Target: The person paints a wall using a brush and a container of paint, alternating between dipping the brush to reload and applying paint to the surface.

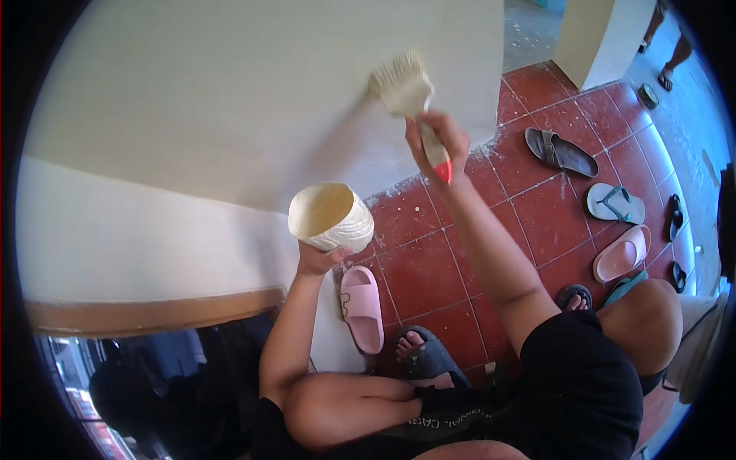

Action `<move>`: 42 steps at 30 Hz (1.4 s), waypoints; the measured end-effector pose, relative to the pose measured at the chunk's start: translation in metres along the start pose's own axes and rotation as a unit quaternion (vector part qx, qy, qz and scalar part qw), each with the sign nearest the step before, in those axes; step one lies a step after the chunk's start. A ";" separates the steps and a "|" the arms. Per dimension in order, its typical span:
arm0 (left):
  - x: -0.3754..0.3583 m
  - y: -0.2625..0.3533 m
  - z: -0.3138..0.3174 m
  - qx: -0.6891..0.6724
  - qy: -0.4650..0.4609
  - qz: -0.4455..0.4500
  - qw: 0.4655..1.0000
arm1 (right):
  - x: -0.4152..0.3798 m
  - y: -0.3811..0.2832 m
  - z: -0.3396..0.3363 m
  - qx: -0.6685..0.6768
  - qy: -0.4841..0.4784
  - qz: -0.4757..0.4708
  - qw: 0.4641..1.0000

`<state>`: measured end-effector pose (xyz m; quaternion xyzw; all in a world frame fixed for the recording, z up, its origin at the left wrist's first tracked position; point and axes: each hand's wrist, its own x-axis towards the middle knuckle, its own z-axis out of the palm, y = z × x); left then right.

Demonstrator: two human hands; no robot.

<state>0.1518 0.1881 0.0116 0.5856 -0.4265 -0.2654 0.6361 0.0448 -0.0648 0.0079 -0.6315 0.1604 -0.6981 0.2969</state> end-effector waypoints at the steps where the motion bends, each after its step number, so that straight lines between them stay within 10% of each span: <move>1: -0.001 -0.001 0.000 0.004 0.004 -0.008 1.000 | -0.023 0.012 -0.008 -0.019 -0.013 0.027 0.999; 9: -0.002 0.003 0.012 0.030 0.010 0.007 0.999 | -0.108 0.041 -0.050 -0.048 -0.033 0.165 0.985; 18: 0.002 -0.003 0.016 0.025 -0.002 -0.026 0.999 | 0.056 -0.019 -0.012 0.046 0.084 0.015 0.995; 36: 0.001 -0.001 0.032 0.115 -0.018 -0.016 0.993 | -0.161 0.080 -0.080 -0.094 -0.093 0.337 0.932; 42: -0.010 0.001 0.028 0.138 -0.018 -0.032 0.990 | -0.054 0.028 -0.047 0.021 0.080 0.181 0.980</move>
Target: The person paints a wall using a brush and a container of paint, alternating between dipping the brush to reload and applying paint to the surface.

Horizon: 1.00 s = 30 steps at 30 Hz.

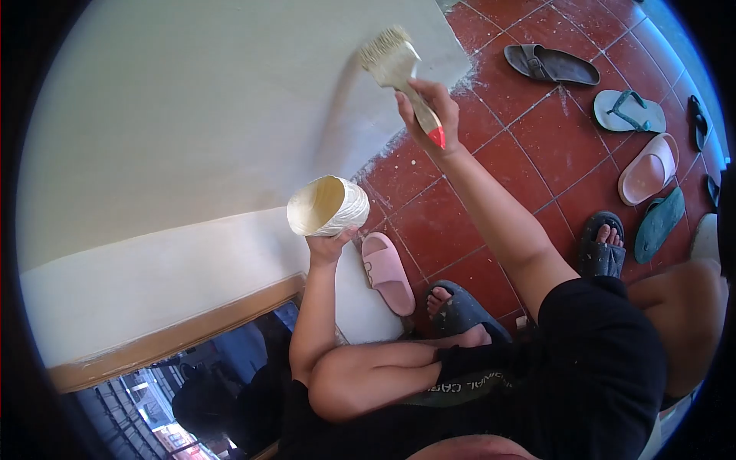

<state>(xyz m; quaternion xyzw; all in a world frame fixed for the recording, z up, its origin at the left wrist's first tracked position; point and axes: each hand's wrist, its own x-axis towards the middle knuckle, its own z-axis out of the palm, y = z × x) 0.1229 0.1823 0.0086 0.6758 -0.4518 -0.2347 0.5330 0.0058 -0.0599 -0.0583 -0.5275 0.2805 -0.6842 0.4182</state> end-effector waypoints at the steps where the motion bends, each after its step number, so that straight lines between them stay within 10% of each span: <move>1: 0.000 -0.001 0.001 -0.019 0.002 -0.004 1.000 | 0.005 0.001 0.004 -0.001 -0.009 0.000 1.000; 11: 0.007 -0.004 0.006 -0.075 0.018 -0.001 0.997 | -0.091 0.097 -0.038 -0.164 -0.133 0.144 0.967; 23: 0.015 0.007 -0.008 -0.124 0.078 0.024 0.989 | -0.007 -0.040 0.046 0.019 0.001 -0.074 0.997; 30: 0.032 0.016 -0.012 -0.150 0.096 0.052 0.983 | -0.072 0.034 0.013 -0.085 -0.149 0.035 0.985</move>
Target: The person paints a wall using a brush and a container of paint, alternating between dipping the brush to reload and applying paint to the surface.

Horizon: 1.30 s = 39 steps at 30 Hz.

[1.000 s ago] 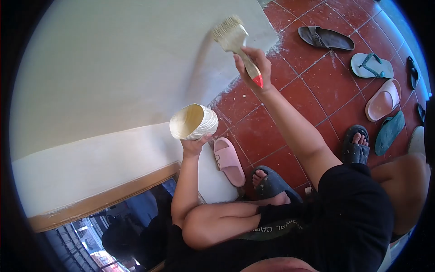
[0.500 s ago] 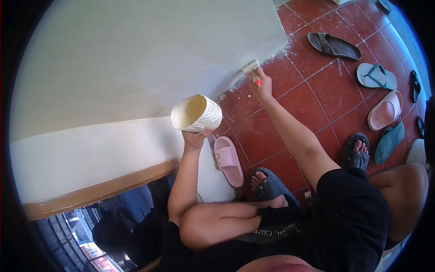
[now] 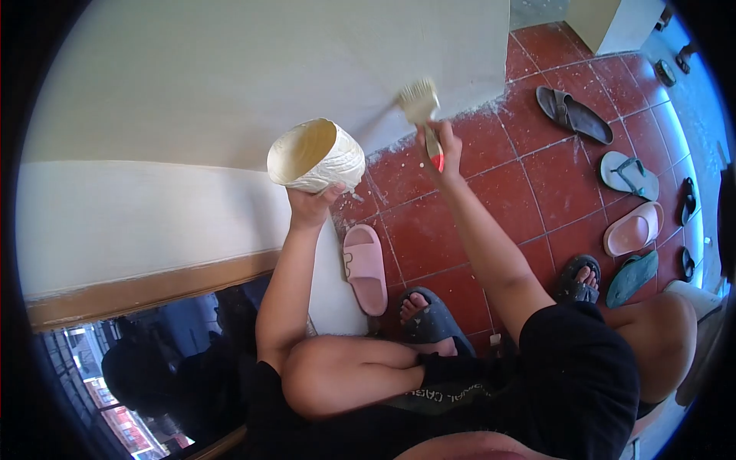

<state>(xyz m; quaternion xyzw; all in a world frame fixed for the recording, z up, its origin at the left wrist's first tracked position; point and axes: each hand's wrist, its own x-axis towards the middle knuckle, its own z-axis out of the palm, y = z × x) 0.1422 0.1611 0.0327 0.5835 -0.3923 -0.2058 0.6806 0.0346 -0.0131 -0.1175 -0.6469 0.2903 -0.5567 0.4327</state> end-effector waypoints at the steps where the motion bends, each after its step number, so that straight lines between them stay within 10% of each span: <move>1: 0.000 0.002 0.002 -0.003 0.002 0.005 1.000 | -0.018 0.012 -0.006 -0.034 -0.031 0.058 0.997; 9: -0.004 0.006 -0.005 0.045 -0.030 -0.015 0.998 | -0.026 0.041 0.000 -0.084 0.014 0.218 0.972; 17: -0.001 0.009 -0.001 0.041 -0.016 0.028 0.999 | 0.023 -0.040 0.002 -0.006 0.079 0.116 0.990; 30: 0.004 0.011 -0.006 0.033 -0.031 0.027 0.999 | 0.046 -0.062 0.014 0.019 0.032 0.215 0.976; 39: 0.004 0.016 -0.004 0.028 -0.018 0.044 0.998 | 0.094 -0.137 0.019 0.113 0.143 -0.119 0.976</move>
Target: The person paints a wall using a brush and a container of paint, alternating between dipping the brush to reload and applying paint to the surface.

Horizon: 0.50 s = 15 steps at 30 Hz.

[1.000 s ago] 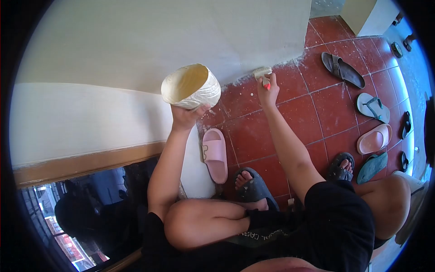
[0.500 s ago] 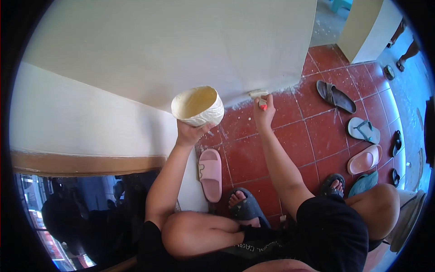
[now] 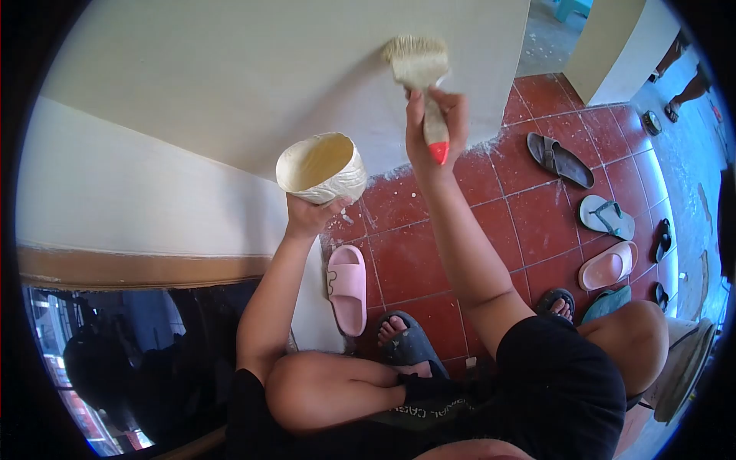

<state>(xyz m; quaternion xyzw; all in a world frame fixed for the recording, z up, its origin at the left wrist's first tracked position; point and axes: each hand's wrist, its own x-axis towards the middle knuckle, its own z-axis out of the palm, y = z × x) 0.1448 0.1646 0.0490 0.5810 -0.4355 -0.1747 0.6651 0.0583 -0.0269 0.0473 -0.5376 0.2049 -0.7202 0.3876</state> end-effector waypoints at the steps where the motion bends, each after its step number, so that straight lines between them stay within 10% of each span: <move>1: 0.000 0.000 0.000 0.012 -0.004 0.004 1.000 | -0.012 0.011 -0.006 0.002 -0.002 -0.005 1.000; 7: 0.000 0.004 0.001 0.001 -0.007 -0.008 1.000 | -0.130 0.098 -0.073 -0.125 -0.180 0.132 0.967; 15: -0.005 0.004 -0.004 0.039 -0.038 -0.015 0.998 | -0.133 0.111 -0.062 -0.173 -0.162 0.255 0.937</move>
